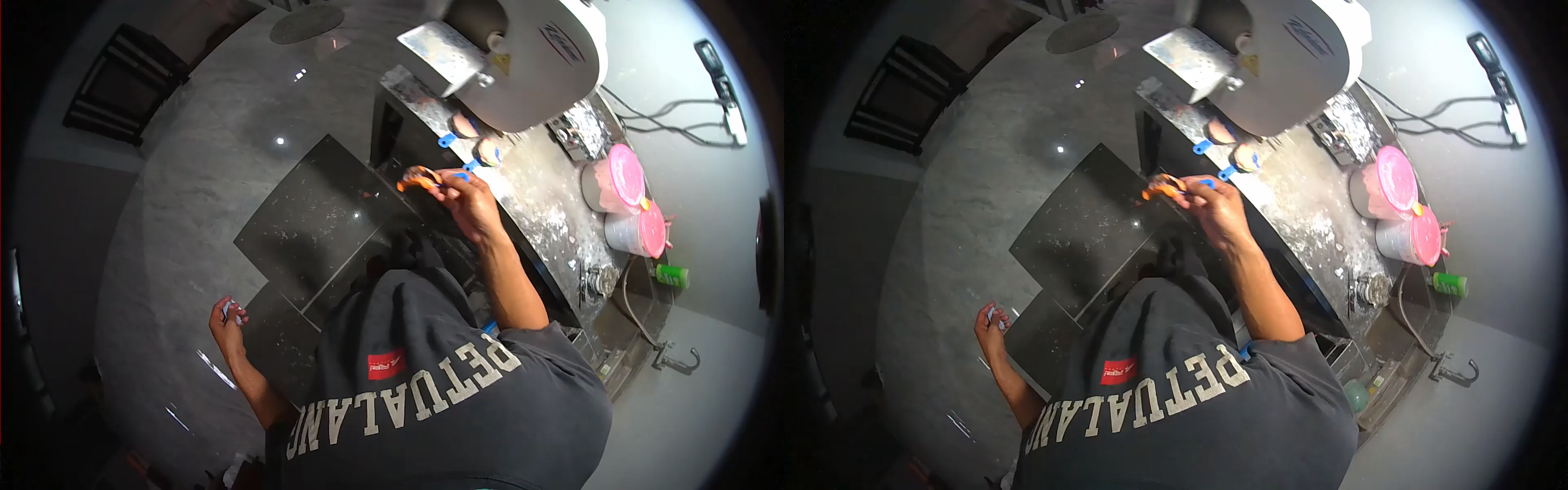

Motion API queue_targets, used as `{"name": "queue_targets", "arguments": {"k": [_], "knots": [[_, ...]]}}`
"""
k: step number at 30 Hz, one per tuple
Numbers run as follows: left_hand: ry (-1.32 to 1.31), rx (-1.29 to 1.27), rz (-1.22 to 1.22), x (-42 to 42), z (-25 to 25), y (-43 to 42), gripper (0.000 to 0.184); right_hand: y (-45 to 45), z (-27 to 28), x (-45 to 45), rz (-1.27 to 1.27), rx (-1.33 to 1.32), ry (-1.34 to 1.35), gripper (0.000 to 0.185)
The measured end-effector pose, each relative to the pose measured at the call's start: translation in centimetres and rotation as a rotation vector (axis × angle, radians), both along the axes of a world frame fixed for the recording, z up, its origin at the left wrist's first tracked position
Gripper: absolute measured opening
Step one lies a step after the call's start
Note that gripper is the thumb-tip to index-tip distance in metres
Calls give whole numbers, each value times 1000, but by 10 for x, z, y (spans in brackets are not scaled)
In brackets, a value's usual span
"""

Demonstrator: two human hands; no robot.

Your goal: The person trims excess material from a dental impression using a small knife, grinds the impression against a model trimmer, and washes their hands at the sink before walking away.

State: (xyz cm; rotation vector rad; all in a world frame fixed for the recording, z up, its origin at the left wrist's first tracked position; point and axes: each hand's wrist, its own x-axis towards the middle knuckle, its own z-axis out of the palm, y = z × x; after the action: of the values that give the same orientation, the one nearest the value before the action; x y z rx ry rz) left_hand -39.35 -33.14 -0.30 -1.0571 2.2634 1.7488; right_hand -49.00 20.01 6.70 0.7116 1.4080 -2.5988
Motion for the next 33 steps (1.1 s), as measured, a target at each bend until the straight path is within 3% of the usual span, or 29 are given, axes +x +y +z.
{"name": "queue_targets", "arguments": {"k": [3, 7, 9, 10, 13, 16, 17, 18, 19, 20, 21, 23, 25, 26, 29, 33], "knots": [[140, 504, 286, -11, -2, -14, 23, -46, 11, -46, 36, -197, 37, 21], [67, 126, 184, -46, -35, -38, 23, -105, 1, -110, 243, 395, 115, 20], [22, 8, 144, -81, -47, -40, 23, -135, -4, -143, 294, 180, 92, 20], [66, 91, 129, -100, -40, -35, 18, -147, -7, -161, 312, 163, 75, 19], [115, -32, -61, -126, -86, -85, 15, -178, -18, -226, 329, 25, -15, 17], [-98, 133, 166, -154, -91, -104, 14, -199, -63, -302, 327, -187, -169, 15], [-181, 30, 151, -166, -89, -105, 15, -207, -92, -324, 424, 62, -86, 17], [-264, -78, 130, -177, -81, -107, 16, -216, -116, -347, 505, 523, -88, 21], [-338, -190, 108, -193, -73, -111, 17, -220, -180, -371, 578, 743, -113, 23], [-162, -356, -25, -202, -87, -120, 28, -229, -209, -385, 650, 894, -170, 24], [-127, -426, -182, -230, -61, -100, 38, -239, -238, -399, 729, 1041, -229, 26], [24, -544, -485, -316, 2, -31, 63, -266, -243, -435, 869, 1196, -397, 26], [257, -576, -795, -388, 44, 26, 81, -294, -227, -460, 1044, 985, -522, 28], [388, -549, -954, -420, 62, 55, 86, -314, -244, -468, 1001, 1118, -487, 36], [737, -337, -1248, -480, 70, 118, 91, -373, -290, -483, 908, 1368, -381, 40], [892, -179, -1363, -510, 54, 121, 80, -390, -266, -457, 961, 1293, -333, 37]]}}
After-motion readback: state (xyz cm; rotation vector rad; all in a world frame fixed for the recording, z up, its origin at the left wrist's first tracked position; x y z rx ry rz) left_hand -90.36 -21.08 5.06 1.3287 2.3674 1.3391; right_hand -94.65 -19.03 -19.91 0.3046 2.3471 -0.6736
